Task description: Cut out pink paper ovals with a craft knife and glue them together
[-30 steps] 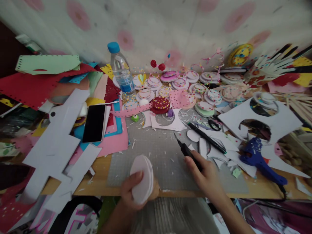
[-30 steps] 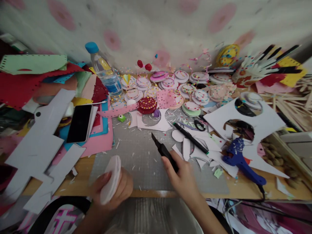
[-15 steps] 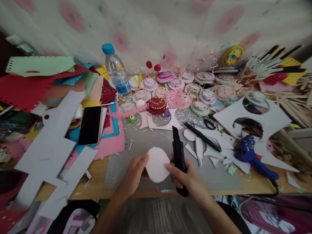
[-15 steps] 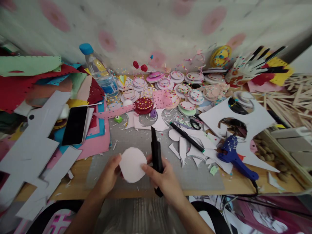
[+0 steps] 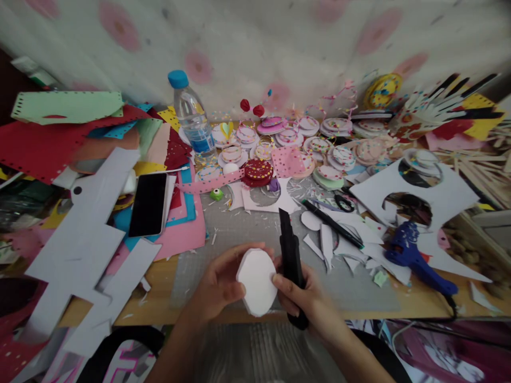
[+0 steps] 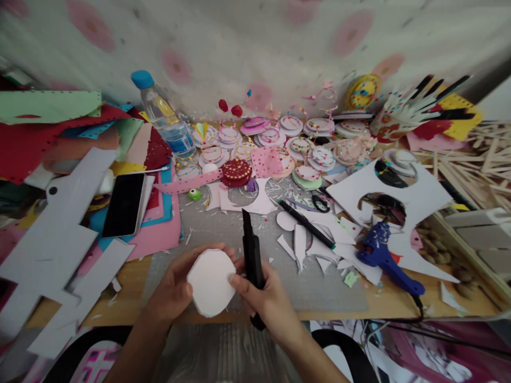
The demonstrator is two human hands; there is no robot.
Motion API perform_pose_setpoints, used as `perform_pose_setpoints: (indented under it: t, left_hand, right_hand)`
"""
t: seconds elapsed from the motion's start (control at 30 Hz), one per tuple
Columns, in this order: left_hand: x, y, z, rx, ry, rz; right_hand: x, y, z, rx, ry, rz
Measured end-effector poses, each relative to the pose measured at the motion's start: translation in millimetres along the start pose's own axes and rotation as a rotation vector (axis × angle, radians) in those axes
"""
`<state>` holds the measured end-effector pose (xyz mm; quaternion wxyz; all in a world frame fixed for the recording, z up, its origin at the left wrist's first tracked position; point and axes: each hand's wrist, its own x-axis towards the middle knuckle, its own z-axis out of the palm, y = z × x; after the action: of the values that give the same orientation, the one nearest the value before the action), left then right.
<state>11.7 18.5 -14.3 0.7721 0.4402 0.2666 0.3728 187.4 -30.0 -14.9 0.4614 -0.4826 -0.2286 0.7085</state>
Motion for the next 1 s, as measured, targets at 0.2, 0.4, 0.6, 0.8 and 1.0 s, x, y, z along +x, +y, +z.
perform_pose_setpoints:
  t: [0.2,0.4,0.6,0.8,1.0]
  left_hand:
    - [-5,2,7.5,0.282,0.097,0.117]
    - [-2,14,15.7,0.996,0.150,0.356]
    - [4,13,18.8,1.174,0.126,0.416]
    - [-2,7,20.2,0.974,0.180,0.220]
    - [2,2,19.5,0.387,0.338,0.022]
  right_hand:
    - [2,1,-4,-0.119,0.091,-0.032]
    - [-1,0,-6,-0.097,0.078,-0.053]
    - [-3,4,-1,-0.197,0.054,-0.036]
    - [-2,2,2,-0.193,0.116,-0.035]
    - [6,-10,-15,-0.567,0.156,-0.238]
